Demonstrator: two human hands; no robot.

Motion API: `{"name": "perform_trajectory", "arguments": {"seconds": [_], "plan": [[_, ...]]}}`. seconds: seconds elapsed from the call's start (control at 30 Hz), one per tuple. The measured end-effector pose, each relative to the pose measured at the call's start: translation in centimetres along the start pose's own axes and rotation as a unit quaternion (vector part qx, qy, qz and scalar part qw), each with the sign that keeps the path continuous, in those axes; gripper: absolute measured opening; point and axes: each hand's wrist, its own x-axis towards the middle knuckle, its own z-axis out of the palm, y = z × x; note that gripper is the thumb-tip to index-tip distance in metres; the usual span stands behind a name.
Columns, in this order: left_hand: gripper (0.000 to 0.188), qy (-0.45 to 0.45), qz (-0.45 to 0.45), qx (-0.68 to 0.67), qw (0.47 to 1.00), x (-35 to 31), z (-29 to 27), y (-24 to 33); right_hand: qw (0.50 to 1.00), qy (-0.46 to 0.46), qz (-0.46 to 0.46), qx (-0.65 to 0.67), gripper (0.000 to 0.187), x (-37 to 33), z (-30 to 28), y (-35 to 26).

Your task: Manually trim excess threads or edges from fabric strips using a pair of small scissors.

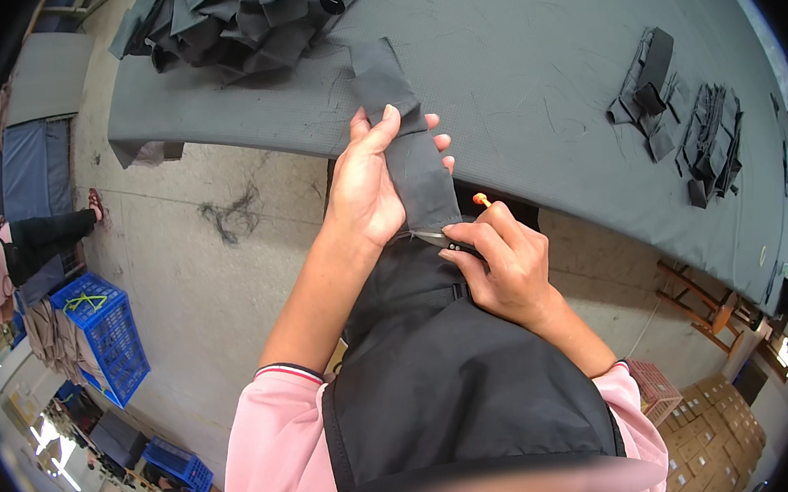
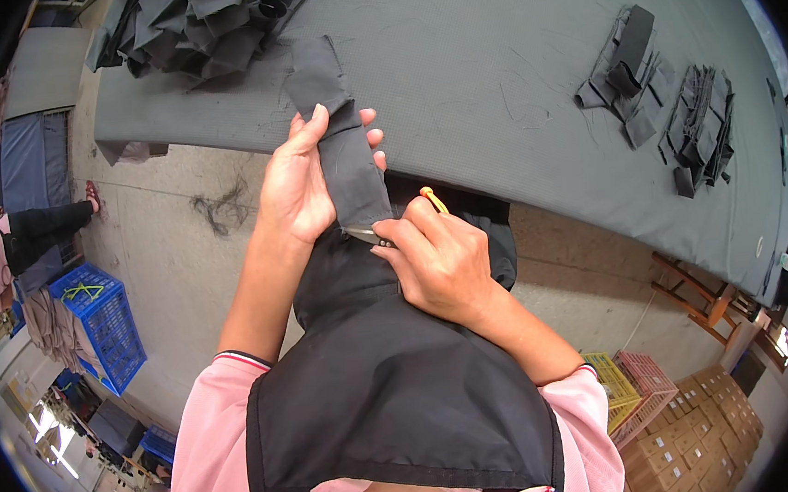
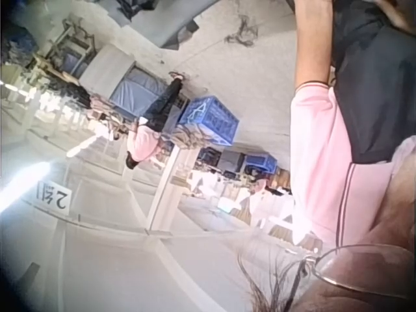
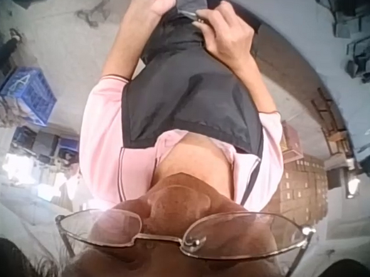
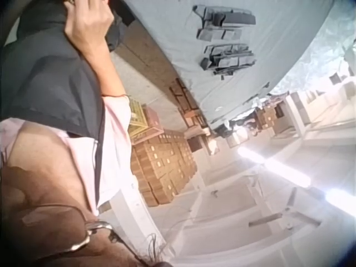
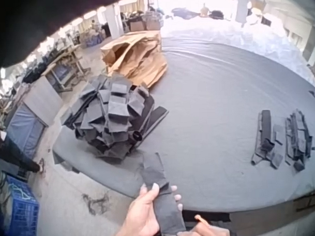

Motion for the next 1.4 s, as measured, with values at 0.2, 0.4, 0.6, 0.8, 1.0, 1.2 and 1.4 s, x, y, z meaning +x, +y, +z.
{"name": "perform_trajectory", "arguments": {"seconds": [0.2,0.4,0.6,0.8,1.0,1.2,1.4], "plan": [[0.029,-0.017,-0.006,0.000,1.000,0.1,-0.5,0.0,0.998,-0.018,0.040,0.040,0.026,-0.6,-0.9,-0.1],[0.028,-0.061,0.043,0.062,0.995,-0.2,0.2,-0.5,0.943,-0.043,0.234,0.233,0.045,2.2,-1.4,1.0],[0.033,-0.080,0.060,0.088,0.991,-0.4,0.6,0.3,0.989,-0.058,-0.023,0.138,0.028,1.0,-0.6,0.4],[0.028,-0.075,0.138,0.143,0.977,-0.6,1.1,-0.2,0.994,-0.091,-0.057,0.007,0.024,0.2,-0.2,0.9],[0.035,-0.052,0.204,0.193,0.958,-1.1,1.4,0.1,0.981,0.032,0.134,0.133,0.039,-0.1,-2.3,0.4],[0.049,-0.047,0.212,0.205,0.954,-1.5,1.4,-0.2,0.995,0.036,-0.020,-0.096,0.040,1.1,-2.4,0.7],[0.045,-0.048,0.198,0.195,0.959,-1.5,1.8,-0.3,0.990,0.022,-0.045,-0.130,0.043,0.9,-1.6,0.7]]}}
